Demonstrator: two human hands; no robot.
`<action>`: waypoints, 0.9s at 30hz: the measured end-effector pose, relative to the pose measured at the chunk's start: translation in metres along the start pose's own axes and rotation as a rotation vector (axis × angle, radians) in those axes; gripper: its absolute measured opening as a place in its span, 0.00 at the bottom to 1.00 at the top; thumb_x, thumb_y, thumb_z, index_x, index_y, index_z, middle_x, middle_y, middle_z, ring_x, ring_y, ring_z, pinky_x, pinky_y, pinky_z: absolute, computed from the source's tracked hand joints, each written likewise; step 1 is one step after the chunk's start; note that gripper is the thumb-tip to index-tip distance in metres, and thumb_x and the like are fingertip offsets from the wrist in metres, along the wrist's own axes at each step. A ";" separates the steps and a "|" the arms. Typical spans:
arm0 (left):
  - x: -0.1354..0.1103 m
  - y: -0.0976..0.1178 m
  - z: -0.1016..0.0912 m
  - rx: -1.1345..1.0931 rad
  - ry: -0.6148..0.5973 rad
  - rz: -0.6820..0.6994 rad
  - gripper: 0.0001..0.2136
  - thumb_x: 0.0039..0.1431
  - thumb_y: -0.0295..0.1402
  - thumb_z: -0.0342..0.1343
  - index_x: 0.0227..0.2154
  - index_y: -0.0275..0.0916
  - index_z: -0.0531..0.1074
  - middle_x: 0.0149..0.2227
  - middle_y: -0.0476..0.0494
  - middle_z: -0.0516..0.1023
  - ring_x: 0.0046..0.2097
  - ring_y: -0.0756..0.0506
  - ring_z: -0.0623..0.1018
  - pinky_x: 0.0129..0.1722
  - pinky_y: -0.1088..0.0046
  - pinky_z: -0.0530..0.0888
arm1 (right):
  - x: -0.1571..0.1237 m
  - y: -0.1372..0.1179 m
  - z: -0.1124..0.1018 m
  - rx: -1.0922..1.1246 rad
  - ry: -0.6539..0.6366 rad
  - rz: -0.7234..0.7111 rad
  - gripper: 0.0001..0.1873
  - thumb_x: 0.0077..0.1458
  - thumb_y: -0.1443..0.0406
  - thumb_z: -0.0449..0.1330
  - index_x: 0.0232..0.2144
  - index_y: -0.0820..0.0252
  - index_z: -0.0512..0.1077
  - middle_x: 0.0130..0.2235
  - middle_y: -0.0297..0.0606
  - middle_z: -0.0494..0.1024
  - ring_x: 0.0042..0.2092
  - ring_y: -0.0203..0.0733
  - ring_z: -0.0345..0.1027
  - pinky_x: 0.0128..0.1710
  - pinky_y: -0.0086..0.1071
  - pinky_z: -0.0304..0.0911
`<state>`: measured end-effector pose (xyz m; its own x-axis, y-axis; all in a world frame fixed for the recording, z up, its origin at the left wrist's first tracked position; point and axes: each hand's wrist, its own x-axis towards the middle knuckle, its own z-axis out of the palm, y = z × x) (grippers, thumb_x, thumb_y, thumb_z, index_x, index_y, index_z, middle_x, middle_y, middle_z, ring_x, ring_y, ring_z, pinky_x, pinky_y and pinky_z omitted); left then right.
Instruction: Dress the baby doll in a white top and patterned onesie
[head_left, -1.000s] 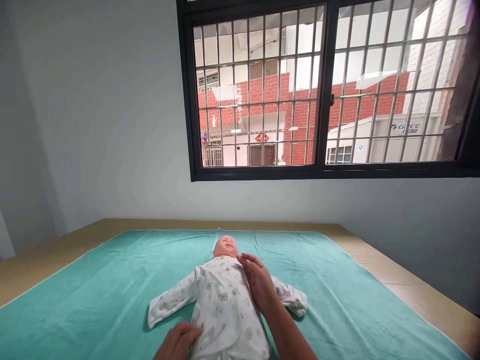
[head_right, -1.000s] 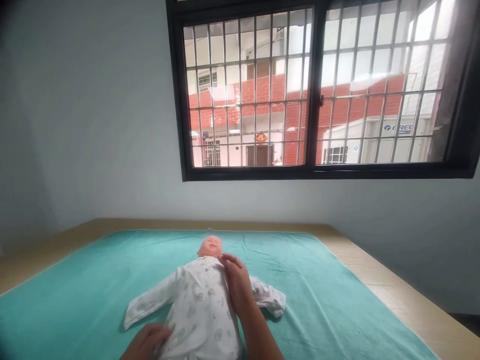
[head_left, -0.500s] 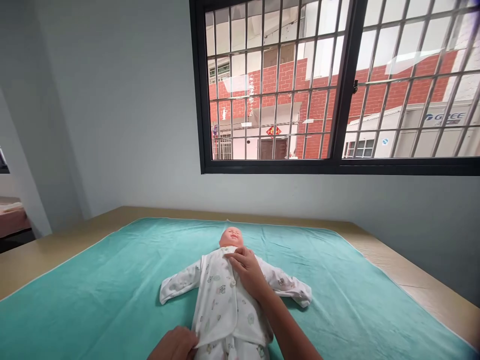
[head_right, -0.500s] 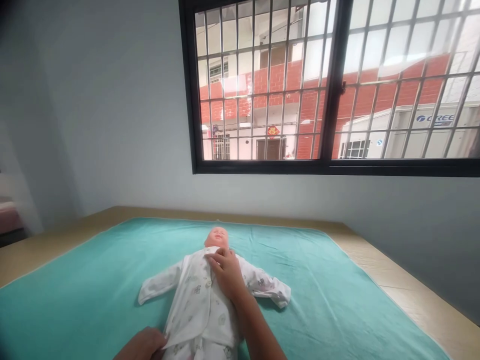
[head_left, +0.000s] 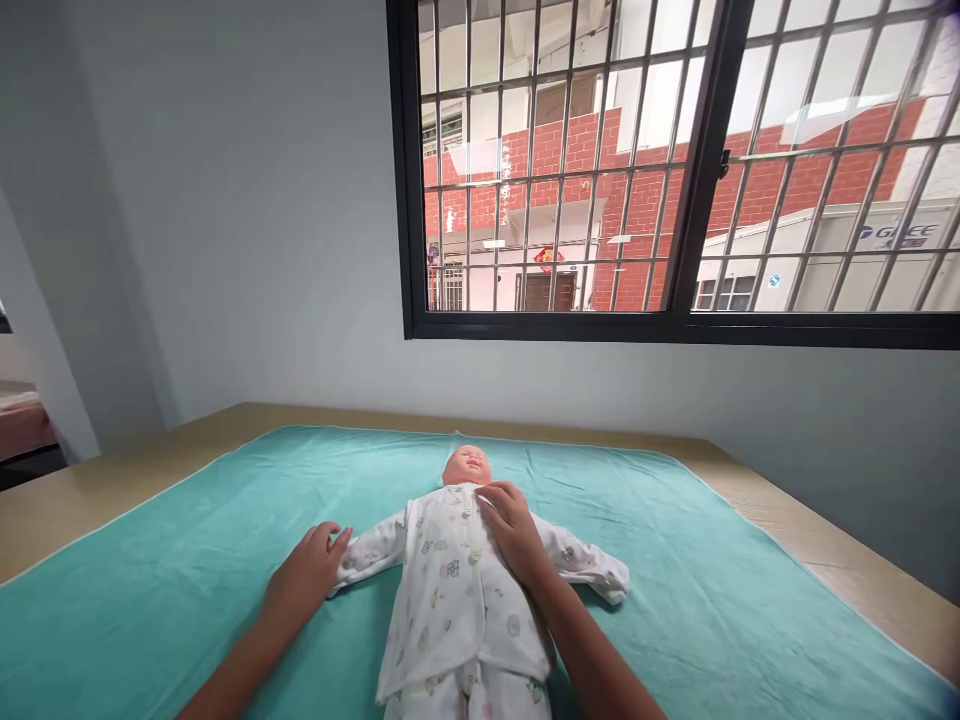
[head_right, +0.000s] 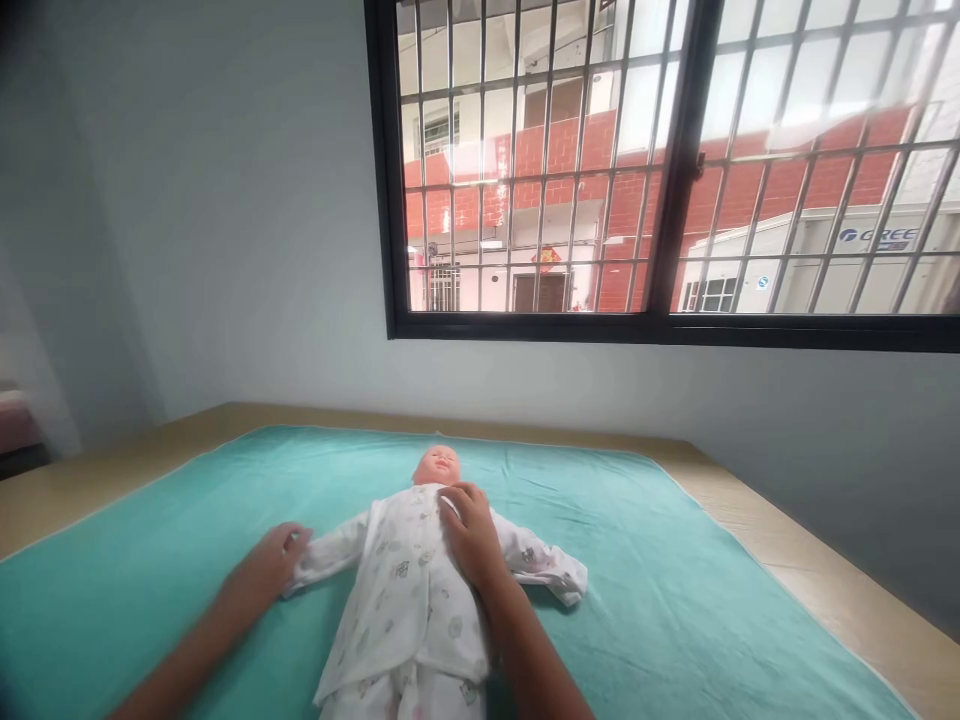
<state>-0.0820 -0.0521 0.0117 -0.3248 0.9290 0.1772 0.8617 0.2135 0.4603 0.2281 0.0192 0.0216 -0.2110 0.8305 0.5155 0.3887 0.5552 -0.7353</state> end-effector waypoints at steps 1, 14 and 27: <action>0.003 -0.005 0.003 0.036 -0.048 -0.005 0.21 0.64 0.46 0.36 0.38 0.39 0.70 0.38 0.41 0.78 0.43 0.40 0.78 0.38 0.68 0.70 | -0.001 0.007 -0.001 -0.051 0.024 -0.005 0.17 0.62 0.60 0.49 0.47 0.55 0.74 0.50 0.40 0.72 0.54 0.46 0.62 0.56 0.39 0.55; 0.008 -0.033 0.017 -0.192 -0.055 -0.007 0.14 0.63 0.36 0.40 0.44 0.39 0.67 0.30 0.48 0.78 0.35 0.44 0.77 0.35 0.72 0.68 | -0.012 0.035 -0.010 -0.547 0.075 0.050 0.21 0.66 0.62 0.41 0.45 0.61 0.73 0.46 0.44 0.77 0.47 0.46 0.69 0.48 0.36 0.58; 0.011 -0.050 -0.005 0.078 0.012 -0.129 0.17 0.65 0.35 0.35 0.48 0.38 0.65 0.41 0.37 0.80 0.43 0.37 0.78 0.37 0.67 0.68 | -0.011 0.038 -0.010 -0.597 0.076 0.103 0.19 0.66 0.63 0.43 0.45 0.60 0.72 0.45 0.41 0.78 0.47 0.45 0.69 0.46 0.33 0.57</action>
<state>-0.1305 -0.0544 -0.0051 -0.4390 0.8888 0.1318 0.8401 0.3540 0.4110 0.2536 0.0307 -0.0075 -0.0897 0.8608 0.5010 0.8438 0.3329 -0.4209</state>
